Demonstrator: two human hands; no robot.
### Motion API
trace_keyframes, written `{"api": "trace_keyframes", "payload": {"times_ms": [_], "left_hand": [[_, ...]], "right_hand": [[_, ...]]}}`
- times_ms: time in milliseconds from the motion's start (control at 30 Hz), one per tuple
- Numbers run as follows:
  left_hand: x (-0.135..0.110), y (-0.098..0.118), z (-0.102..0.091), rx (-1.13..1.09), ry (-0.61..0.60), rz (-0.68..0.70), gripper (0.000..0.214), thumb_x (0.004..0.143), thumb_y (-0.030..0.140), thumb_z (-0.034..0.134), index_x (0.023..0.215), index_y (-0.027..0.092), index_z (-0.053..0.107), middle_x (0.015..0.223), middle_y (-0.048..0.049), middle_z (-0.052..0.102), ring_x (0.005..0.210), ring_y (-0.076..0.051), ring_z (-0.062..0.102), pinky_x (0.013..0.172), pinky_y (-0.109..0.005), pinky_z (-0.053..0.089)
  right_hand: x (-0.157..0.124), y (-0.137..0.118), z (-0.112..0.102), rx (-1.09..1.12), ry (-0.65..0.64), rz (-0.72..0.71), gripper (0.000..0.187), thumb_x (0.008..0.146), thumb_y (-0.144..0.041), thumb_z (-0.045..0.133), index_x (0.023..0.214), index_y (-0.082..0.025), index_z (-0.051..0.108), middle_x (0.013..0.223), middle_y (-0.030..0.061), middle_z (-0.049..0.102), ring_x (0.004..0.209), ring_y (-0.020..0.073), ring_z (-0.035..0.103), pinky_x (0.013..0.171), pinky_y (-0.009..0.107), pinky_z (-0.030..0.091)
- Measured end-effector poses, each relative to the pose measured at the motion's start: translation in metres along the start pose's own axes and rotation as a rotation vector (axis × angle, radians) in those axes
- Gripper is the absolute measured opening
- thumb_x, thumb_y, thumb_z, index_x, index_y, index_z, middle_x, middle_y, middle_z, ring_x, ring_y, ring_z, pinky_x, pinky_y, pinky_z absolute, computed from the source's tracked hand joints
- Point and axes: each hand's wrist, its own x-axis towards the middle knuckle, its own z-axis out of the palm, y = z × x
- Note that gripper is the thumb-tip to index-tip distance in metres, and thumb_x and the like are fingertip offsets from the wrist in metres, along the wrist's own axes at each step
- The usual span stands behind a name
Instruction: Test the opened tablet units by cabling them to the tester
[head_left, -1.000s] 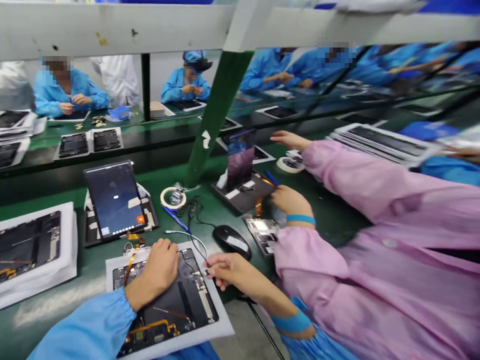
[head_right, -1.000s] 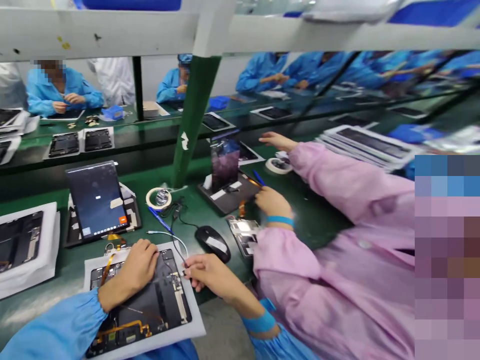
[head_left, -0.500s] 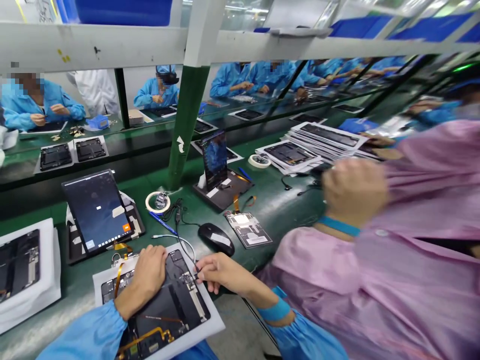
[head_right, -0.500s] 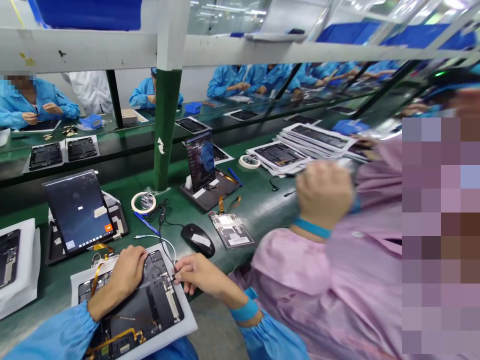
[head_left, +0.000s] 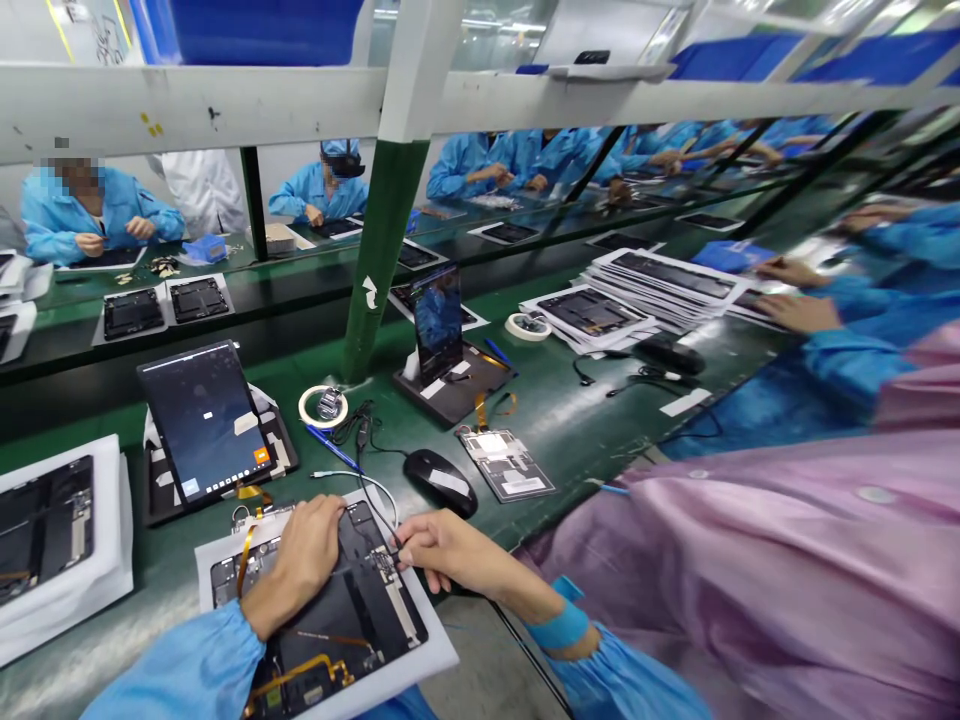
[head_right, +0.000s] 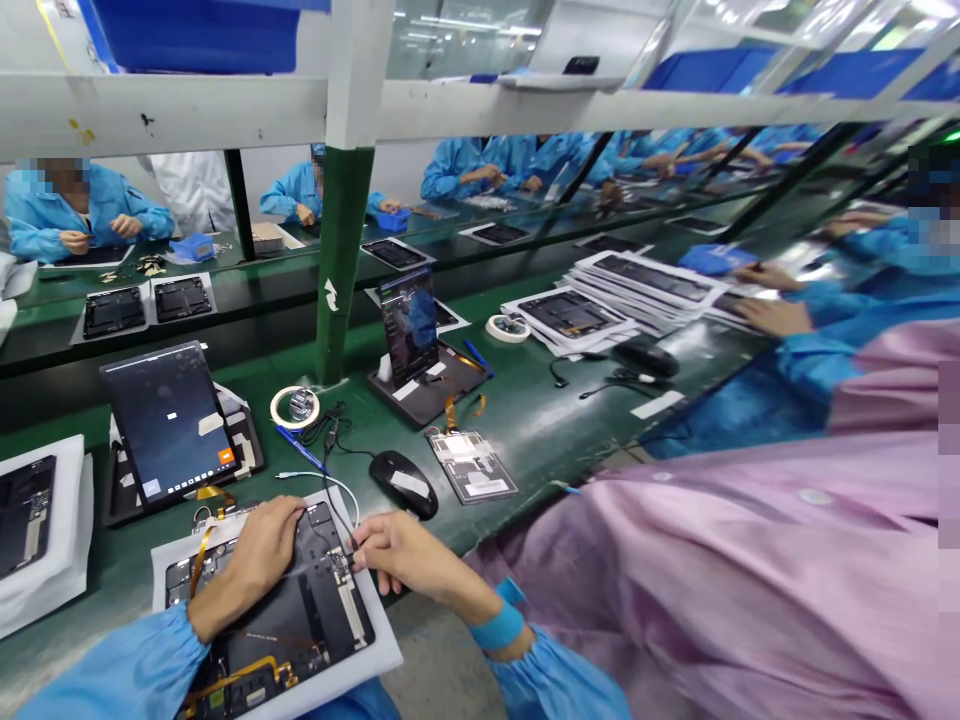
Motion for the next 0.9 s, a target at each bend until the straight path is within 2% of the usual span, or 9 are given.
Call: {"api": "trace_keyframes", "payload": {"times_ms": [67, 100, 167, 267, 333, 433, 600, 733, 900], "left_hand": [[0.0, 0.001, -0.003, 0.017, -0.02, -0.002, 0.036, 0.104, 0.021, 0.032, 0.115, 0.019, 0.066, 0.114, -0.008, 0.069, 0.11, -0.02, 0.064, 0.104, -0.036, 0.048], [0.0, 0.002, -0.004, 0.029, -0.031, -0.005, 0.036, 0.104, 0.022, 0.032, 0.114, 0.019, 0.066, 0.115, -0.0079, 0.069, 0.11, -0.02, 0.064, 0.103, -0.036, 0.048], [-0.001, 0.003, -0.006, 0.053, -0.051, -0.011, 0.036, 0.104, 0.023, 0.031, 0.114, 0.019, 0.066, 0.115, -0.0077, 0.069, 0.109, -0.021, 0.065, 0.102, -0.037, 0.049], [-0.003, 0.005, -0.006, 0.077, -0.075, -0.03, 0.036, 0.105, 0.023, 0.03, 0.113, 0.019, 0.065, 0.114, -0.0074, 0.069, 0.106, -0.021, 0.065, 0.101, -0.037, 0.048], [-0.005, 0.007, -0.005, 0.079, -0.092, -0.037, 0.036, 0.104, 0.022, 0.03, 0.113, 0.019, 0.065, 0.114, -0.0071, 0.069, 0.106, -0.021, 0.065, 0.102, -0.037, 0.047], [-0.008, 0.011, -0.006, 0.092, -0.137, -0.034, 0.034, 0.103, 0.02, 0.031, 0.111, 0.018, 0.064, 0.115, -0.0076, 0.068, 0.107, -0.02, 0.064, 0.102, -0.036, 0.047], [-0.013, 0.014, -0.006, 0.115, -0.176, -0.03, 0.033, 0.102, 0.018, 0.03, 0.111, 0.019, 0.062, 0.112, -0.0075, 0.067, 0.105, -0.021, 0.064, 0.099, -0.037, 0.048], [-0.016, 0.012, 0.0, 0.13, -0.166, -0.003, 0.032, 0.102, 0.021, 0.03, 0.109, 0.017, 0.061, 0.11, -0.0088, 0.068, 0.102, -0.022, 0.065, 0.094, -0.037, 0.049], [-0.016, 0.01, 0.004, 0.139, -0.156, 0.012, 0.029, 0.101, 0.021, 0.033, 0.106, 0.017, 0.061, 0.109, -0.0089, 0.068, 0.101, -0.022, 0.066, 0.092, -0.037, 0.049]], "right_hand": [[-0.003, -0.005, -0.001, -0.144, 0.067, -0.058, 0.034, 0.082, -0.042, 0.065, 0.1, -0.014, 0.064, 0.074, 0.0041, 0.071, 0.05, 0.0125, 0.057, 0.046, 0.024, 0.04], [-0.004, -0.007, -0.002, -0.249, 0.163, -0.125, 0.031, 0.086, -0.042, 0.061, 0.101, -0.015, 0.065, 0.075, 0.0043, 0.071, 0.055, 0.0144, 0.059, 0.052, 0.026, 0.044], [-0.002, -0.009, -0.005, -0.484, 0.497, -0.346, 0.031, 0.095, -0.042, 0.052, 0.101, -0.016, 0.067, 0.081, 0.0068, 0.071, 0.071, 0.0188, 0.064, 0.068, 0.032, 0.049], [0.011, -0.001, -0.01, -0.778, 1.044, -0.657, 0.031, 0.1, -0.04, 0.05, 0.102, -0.015, 0.068, 0.102, 0.0129, 0.071, 0.1, 0.0249, 0.062, 0.092, 0.038, 0.044], [0.021, 0.008, -0.011, -0.964, 1.209, -0.682, 0.032, 0.1, -0.04, 0.052, 0.108, -0.013, 0.067, 0.113, 0.0149, 0.069, 0.109, 0.0276, 0.059, 0.096, 0.04, 0.04], [0.032, 0.019, -0.01, -1.149, 1.274, -0.564, 0.042, 0.1, -0.046, 0.05, 0.119, -0.01, 0.064, 0.122, 0.0167, 0.067, 0.11, 0.0317, 0.058, 0.092, 0.042, 0.038], [0.032, 0.024, -0.007, -1.259, 1.186, -0.398, 0.05, 0.102, -0.049, 0.038, 0.122, -0.01, 0.062, 0.118, 0.0194, 0.068, 0.102, 0.0354, 0.06, 0.08, 0.043, 0.038], [0.029, 0.023, -0.006, -1.289, 1.165, -0.378, 0.052, 0.101, -0.049, 0.033, 0.119, -0.01, 0.063, 0.112, 0.0194, 0.069, 0.091, 0.0355, 0.062, 0.072, 0.043, 0.038], [0.027, 0.024, -0.006, -1.332, 1.169, -0.377, 0.052, 0.101, -0.049, 0.034, 0.121, -0.009, 0.061, 0.113, 0.0177, 0.069, 0.088, 0.0342, 0.062, 0.068, 0.041, 0.037]]}}
